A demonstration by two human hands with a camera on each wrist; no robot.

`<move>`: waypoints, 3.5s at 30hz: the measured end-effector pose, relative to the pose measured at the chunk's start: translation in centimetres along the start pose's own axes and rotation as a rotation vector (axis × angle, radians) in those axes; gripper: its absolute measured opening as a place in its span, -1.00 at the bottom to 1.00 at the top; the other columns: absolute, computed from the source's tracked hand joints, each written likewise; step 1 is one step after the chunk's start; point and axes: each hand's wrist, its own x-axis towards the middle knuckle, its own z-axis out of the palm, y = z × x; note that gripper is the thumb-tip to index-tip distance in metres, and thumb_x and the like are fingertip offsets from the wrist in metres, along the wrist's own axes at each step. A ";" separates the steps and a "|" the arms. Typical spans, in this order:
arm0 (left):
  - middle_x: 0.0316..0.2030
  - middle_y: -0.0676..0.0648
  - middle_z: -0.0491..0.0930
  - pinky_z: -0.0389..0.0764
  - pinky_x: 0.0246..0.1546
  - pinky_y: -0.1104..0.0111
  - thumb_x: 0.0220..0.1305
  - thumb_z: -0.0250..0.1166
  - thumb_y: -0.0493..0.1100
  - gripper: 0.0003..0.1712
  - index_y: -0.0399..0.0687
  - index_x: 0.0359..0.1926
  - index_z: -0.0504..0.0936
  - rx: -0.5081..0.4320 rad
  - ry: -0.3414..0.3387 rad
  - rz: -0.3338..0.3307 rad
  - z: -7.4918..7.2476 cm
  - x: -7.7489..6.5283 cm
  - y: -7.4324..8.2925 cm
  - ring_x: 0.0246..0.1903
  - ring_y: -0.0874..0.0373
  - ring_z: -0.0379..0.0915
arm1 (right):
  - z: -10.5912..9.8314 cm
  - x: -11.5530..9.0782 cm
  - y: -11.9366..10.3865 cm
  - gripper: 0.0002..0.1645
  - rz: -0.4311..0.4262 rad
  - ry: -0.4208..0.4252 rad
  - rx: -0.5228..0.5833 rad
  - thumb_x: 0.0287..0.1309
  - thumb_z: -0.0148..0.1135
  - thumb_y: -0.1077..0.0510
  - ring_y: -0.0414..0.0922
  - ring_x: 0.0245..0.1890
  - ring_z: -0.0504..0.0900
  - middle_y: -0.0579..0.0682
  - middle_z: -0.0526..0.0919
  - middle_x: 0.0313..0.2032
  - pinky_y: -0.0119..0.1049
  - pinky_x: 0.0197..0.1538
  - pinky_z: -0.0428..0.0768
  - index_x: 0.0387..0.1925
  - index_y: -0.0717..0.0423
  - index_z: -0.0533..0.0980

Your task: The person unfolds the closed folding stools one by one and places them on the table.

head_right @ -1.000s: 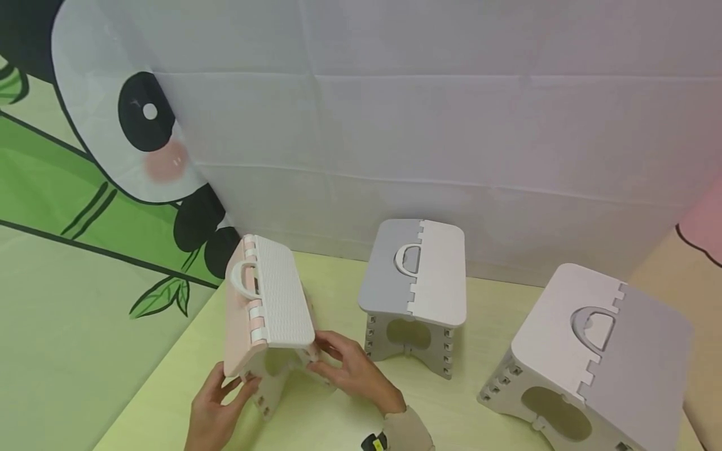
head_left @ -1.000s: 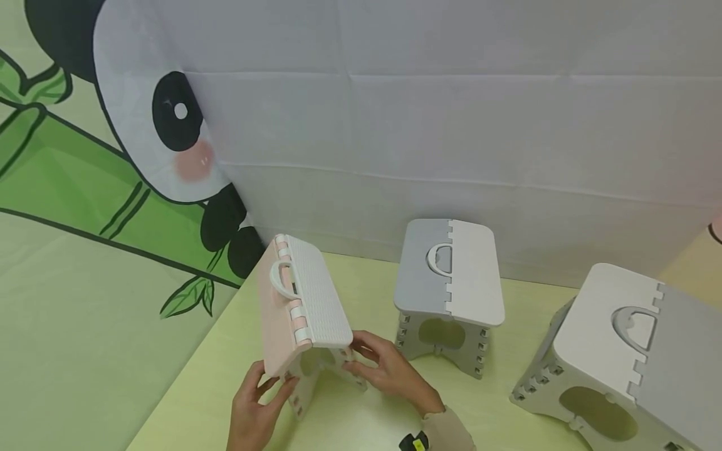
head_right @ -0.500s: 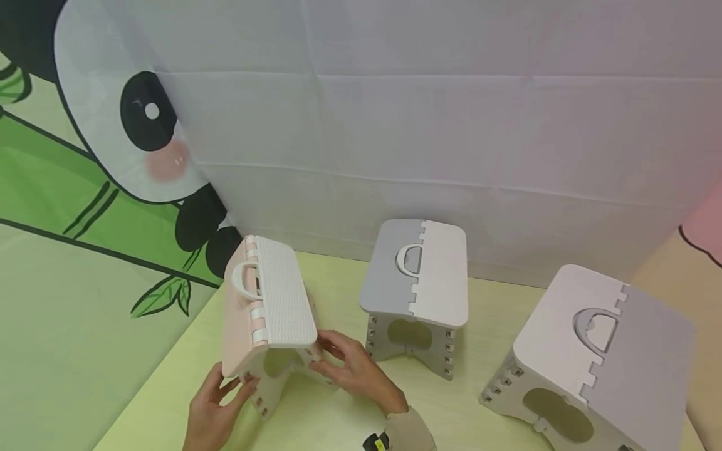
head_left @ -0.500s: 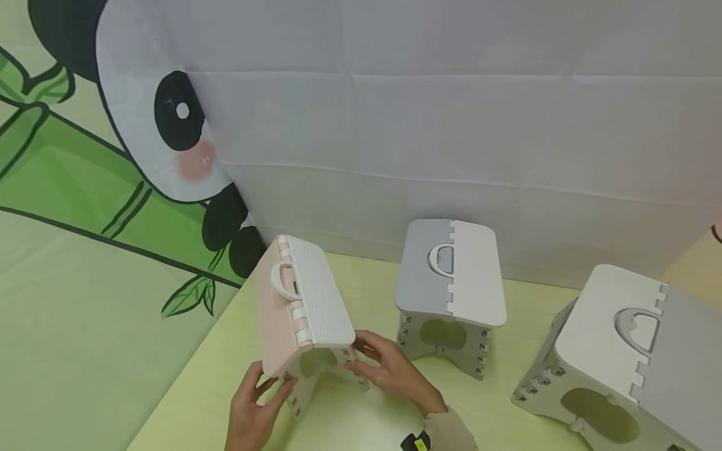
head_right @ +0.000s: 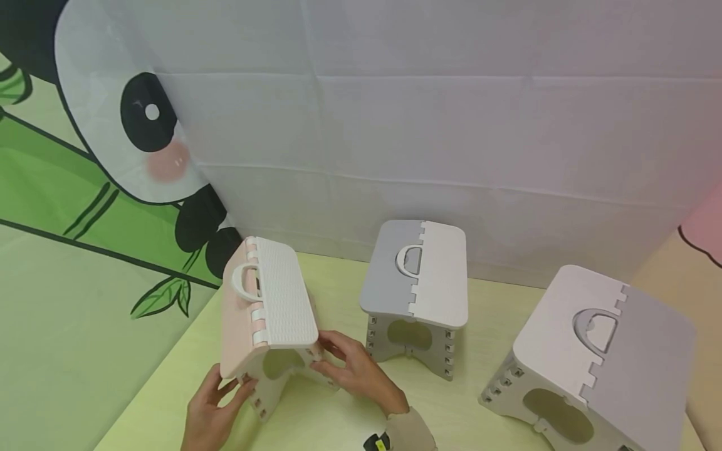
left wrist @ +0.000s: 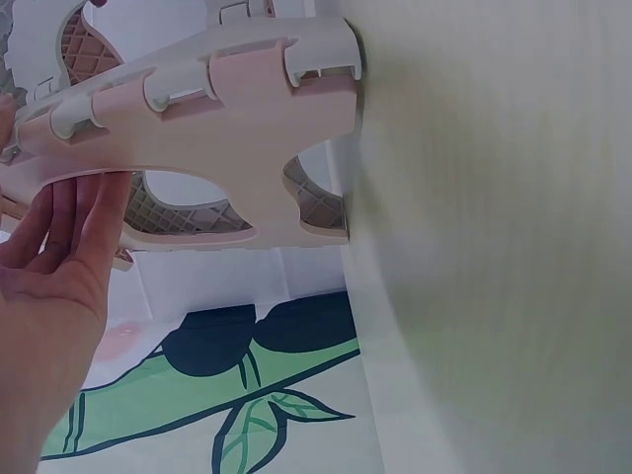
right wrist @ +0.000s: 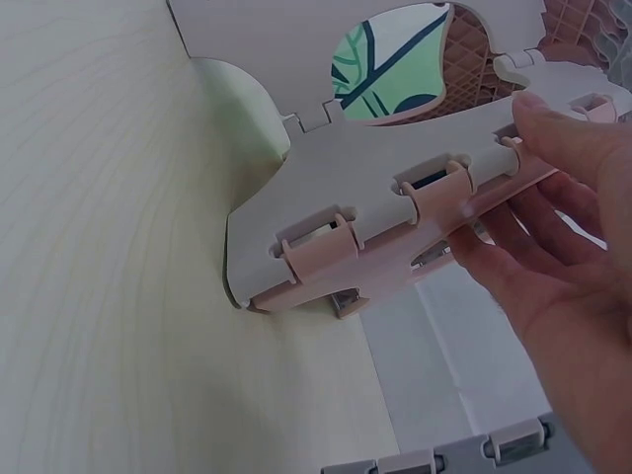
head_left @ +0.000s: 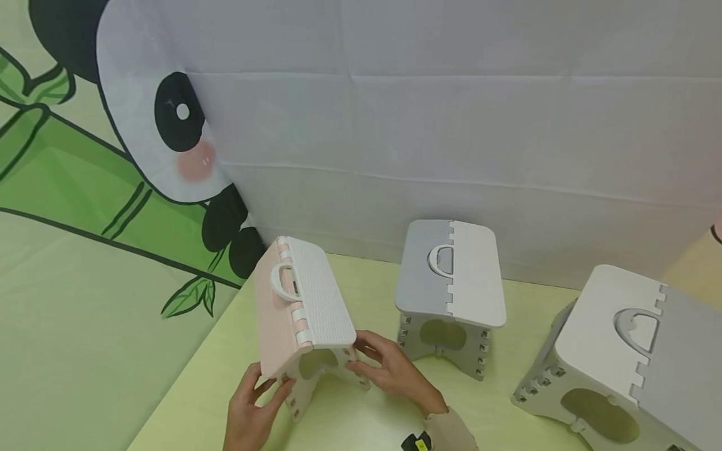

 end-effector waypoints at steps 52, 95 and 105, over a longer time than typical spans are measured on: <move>-0.08 0.02 0.62 0.65 -0.06 0.53 -0.01 0.49 -0.62 -0.44 -0.28 0.04 0.61 0.082 0.006 -0.068 0.6 0.3 0.1 -0.03 0.35 0.55 | -0.7 0.2 -0.5 -0.43 0.095 -0.013 0.004 0.37 0.30 0.30 0.01 0.35 0.47 0.15 0.53 0.27 -0.12 0.42 0.39 0.36 0.19 0.40; 0.37 -0.27 0.37 0.17 0.31 0.68 -0.25 0.68 -0.37 0.22 -0.14 0.51 0.33 0.270 0.051 0.181 -0.8 2.1 3.3 0.39 0.40 0.15 | -1.4 1.9 -5.2 -0.08 -0.036 0.090 -0.381 0.28 0.43 0.17 0.14 0.41 0.33 0.16 0.29 0.43 0.00 0.43 0.38 0.53 0.11 0.16; 0.36 -0.25 0.39 0.21 0.30 0.69 -0.21 0.67 -0.38 0.13 -0.16 0.48 0.38 0.278 0.032 0.215 -0.7 2.6 4.4 0.38 0.39 0.17 | -1.4 2.3 -6.4 -0.06 -0.054 0.101 -0.420 0.24 0.47 0.18 0.03 0.49 0.24 0.04 0.25 0.48 0.09 0.44 0.34 0.53 0.14 0.19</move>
